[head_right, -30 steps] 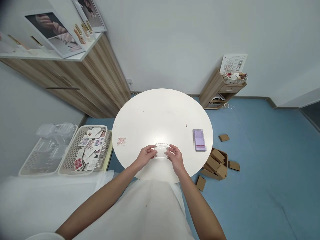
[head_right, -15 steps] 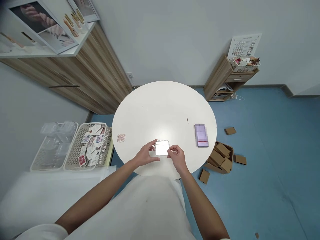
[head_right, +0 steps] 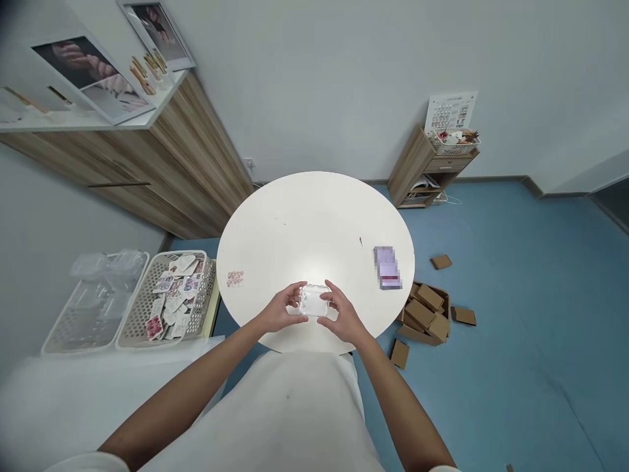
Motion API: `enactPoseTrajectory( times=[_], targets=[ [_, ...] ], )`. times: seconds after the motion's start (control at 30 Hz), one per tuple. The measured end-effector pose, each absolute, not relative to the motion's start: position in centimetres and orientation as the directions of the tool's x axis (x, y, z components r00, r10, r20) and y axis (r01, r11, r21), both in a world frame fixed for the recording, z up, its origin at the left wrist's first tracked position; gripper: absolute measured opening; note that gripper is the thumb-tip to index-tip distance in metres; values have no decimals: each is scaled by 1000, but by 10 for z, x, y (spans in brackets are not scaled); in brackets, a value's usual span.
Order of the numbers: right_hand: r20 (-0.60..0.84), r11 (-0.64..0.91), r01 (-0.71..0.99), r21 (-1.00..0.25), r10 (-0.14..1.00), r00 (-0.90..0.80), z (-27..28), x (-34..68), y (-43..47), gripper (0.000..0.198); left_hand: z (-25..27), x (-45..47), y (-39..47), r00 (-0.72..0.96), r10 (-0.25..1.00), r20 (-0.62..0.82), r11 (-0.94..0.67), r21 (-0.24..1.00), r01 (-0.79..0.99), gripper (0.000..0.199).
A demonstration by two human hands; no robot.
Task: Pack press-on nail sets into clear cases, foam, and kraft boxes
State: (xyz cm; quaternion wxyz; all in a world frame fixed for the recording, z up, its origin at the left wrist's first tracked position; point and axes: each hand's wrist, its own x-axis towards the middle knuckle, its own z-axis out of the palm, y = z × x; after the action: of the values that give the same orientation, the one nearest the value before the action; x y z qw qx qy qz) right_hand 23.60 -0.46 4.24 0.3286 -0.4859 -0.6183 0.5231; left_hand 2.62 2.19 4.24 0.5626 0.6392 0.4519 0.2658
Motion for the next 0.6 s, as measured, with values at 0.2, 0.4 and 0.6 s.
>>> enactPoseTrajectory(
  times=[0.2, 0.4, 0.6],
  targets=[
    [-14, 55, 251, -966, 964, -266, 55, 223, -18, 38, 46, 18, 8, 480, 861, -170, 89, 978, 188, 79],
    [0, 82, 314, -946, 968, -251, 67, 225, -29, 36, 45, 17, -5, 510, 856, -88, 9, 988, 155, 75],
    [-32, 57, 302, -952, 959, -283, 70, 228, -30, 35, 43, 18, -11, 496, 867, -51, -17, 991, 131, 77]
  ],
)
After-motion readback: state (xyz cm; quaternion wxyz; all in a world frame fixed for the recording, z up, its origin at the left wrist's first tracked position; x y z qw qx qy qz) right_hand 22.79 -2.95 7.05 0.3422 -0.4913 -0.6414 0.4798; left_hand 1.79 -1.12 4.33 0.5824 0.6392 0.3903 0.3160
